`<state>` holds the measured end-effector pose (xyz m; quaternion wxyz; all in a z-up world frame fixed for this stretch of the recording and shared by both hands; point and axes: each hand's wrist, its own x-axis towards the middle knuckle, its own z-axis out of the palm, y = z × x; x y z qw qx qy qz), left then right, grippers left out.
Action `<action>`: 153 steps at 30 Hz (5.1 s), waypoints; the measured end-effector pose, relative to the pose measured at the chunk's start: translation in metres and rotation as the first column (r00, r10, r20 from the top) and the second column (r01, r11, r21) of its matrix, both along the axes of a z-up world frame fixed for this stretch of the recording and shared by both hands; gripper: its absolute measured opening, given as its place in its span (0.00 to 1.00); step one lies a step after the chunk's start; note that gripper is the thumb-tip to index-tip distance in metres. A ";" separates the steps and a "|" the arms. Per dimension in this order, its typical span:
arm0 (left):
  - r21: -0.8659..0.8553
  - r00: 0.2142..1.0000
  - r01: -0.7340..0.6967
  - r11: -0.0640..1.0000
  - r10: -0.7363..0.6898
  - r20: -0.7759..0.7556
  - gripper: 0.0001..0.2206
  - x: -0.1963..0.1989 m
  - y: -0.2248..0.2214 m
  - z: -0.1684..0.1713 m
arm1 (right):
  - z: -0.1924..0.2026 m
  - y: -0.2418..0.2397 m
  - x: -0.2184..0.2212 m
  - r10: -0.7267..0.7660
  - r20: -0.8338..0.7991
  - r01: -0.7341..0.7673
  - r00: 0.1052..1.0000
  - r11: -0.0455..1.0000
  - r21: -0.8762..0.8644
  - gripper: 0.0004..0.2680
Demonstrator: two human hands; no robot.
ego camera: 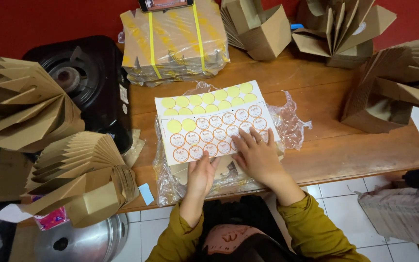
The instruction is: Applying stickers to cardboard templates and folding them into takeout boxes.
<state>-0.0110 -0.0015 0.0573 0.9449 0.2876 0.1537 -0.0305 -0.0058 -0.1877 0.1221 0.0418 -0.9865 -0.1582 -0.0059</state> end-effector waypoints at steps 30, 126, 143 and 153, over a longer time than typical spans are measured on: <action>0.089 0.985 -0.041 0.995 0.055 -0.164 0.24 -0.030 0.017 -0.139 | -0.006 -0.021 0.043 0.164 0.217 -0.229 0.962 0.921 0.316 0.09; 0.050 0.978 0.126 0.991 -0.133 0.161 0.28 0.009 0.005 -0.043 | -0.022 -0.015 0.023 0.154 0.366 -0.260 0.918 0.930 0.261 0.09; 0.070 0.978 0.133 0.989 -0.142 0.155 0.28 0.021 0.010 -0.089 | -0.025 -0.015 0.025 0.159 0.361 -0.270 0.919 0.921 0.282 0.08; 0.052 0.982 0.128 0.990 -0.134 0.130 0.27 0.013 0.008 -0.043 | -0.022 -0.013 0.023 0.143 0.325 -0.237 0.935 0.933 0.270 0.08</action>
